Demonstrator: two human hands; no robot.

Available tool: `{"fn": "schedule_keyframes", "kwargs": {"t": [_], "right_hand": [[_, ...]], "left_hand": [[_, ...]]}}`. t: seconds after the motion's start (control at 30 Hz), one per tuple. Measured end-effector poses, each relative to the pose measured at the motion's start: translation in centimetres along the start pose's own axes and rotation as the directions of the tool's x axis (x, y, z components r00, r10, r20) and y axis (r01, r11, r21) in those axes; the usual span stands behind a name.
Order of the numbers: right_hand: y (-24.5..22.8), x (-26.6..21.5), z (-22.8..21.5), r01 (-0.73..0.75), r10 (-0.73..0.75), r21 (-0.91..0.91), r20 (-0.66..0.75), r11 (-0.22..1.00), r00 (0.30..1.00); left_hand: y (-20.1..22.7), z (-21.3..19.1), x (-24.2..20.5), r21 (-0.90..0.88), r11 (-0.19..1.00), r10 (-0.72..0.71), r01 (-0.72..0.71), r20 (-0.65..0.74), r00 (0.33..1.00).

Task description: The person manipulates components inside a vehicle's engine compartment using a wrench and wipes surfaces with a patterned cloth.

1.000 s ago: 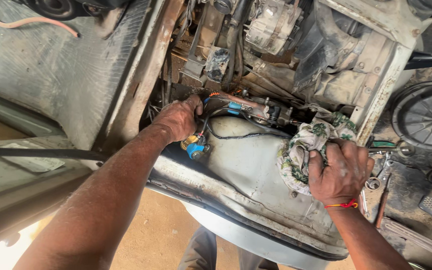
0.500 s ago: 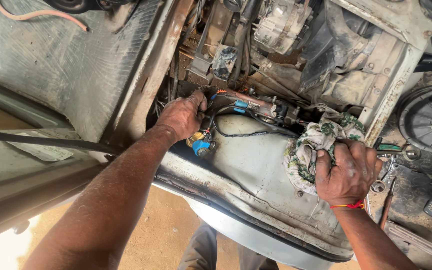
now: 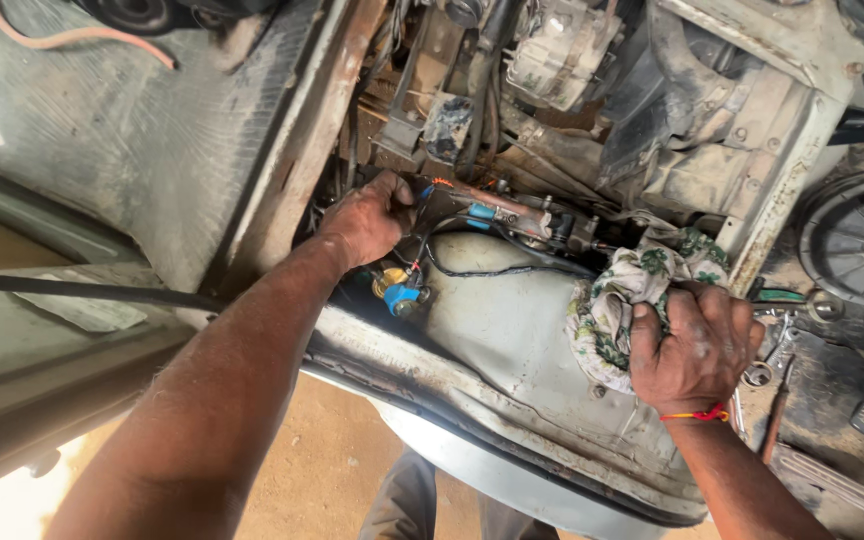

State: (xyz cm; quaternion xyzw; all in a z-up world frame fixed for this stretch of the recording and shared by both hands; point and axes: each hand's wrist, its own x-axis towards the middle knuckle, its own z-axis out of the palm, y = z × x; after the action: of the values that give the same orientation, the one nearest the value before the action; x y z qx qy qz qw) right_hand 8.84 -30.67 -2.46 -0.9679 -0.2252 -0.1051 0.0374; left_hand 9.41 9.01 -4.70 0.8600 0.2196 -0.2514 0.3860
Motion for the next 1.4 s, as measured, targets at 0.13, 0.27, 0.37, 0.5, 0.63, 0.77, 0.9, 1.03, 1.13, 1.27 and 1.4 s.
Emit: {"fn": "schedule_keyframes", "kwargs": {"t": [0.13, 0.27, 0.37, 0.5, 0.63, 0.77, 0.9, 1.03, 1.13, 1.27, 1.4], "right_hand": [[0.1, 0.2, -0.2, -0.012, 0.012, 0.017, 0.0, 1.0, 1.0], [-0.1, 0.0, -0.2, -0.02, 0.02, 0.004, 0.01, 1.0, 1.0], [0.0, 0.1, -0.3, -0.001, 0.001, 0.032, -0.004, 1.0, 1.0], [-0.1, 0.3, -0.2, -0.026, 0.026, -0.002, 0.014, 1.0, 1.0], [-0.1, 0.1, -0.2, -0.017, 0.017, 0.014, 0.016, 1.0, 1.0], [0.1, 0.1, -0.1, -0.005, 0.005, 0.033, -0.005, 0.999, 1.0], [0.2, -0.1, 0.2, -0.017, 0.017, 0.009, 0.016, 1.0, 1.0], [0.4, 0.0, 0.2, -0.006, 0.006, 0.018, 0.0, 1.0, 1.0], [0.3, -0.1, 0.1, -0.008, 0.008, 0.019, 0.004, 1.0, 1.0], [0.1, -0.1, 0.1, -0.002, 0.003, 0.022, -0.014, 1.0, 1.0], [0.2, 0.1, 0.0, -0.003, 0.003, 0.019, -0.012, 1.0, 1.0]], "left_hand": [[0.8, -0.5, 0.3, 0.13, 0.986, -0.126, 0.107, 0.143, 0.982], [0.9, -0.3, 0.0, 0.2, 0.976, -0.117, 0.09, 0.126, 0.985], [0.7, -0.1, -0.3, 0.195, 0.98, -0.063, 0.045, 0.085, 0.994], [0.3, -0.2, -0.2, 0.155, 0.986, -0.062, 0.056, 0.033, 0.998], [0.2, 0.2, -0.2, 0.089, 0.989, -0.125, 0.121, 0.041, 0.991], [0.2, 0.2, 0.2, 0.09, 0.991, -0.103, 0.101, 0.018, 0.995], [0.1, 0.6, 0.6, 0.085, 0.975, -0.209, 0.207, 0.013, 0.978], [0.6, 0.9, 0.8, 0.16, 0.973, -0.161, 0.163, -0.029, 0.987], [1.0, 0.8, 0.6, 0.21, 0.96, -0.186, 0.182, -0.002, 0.983], [1.3, 0.1, 0.7, 0.066, 0.962, -0.27, 0.265, 0.087, 0.959], [1.0, -0.8, 0.8, -0.223, 0.951, -0.197, 0.216, 0.107, 0.975]]}}
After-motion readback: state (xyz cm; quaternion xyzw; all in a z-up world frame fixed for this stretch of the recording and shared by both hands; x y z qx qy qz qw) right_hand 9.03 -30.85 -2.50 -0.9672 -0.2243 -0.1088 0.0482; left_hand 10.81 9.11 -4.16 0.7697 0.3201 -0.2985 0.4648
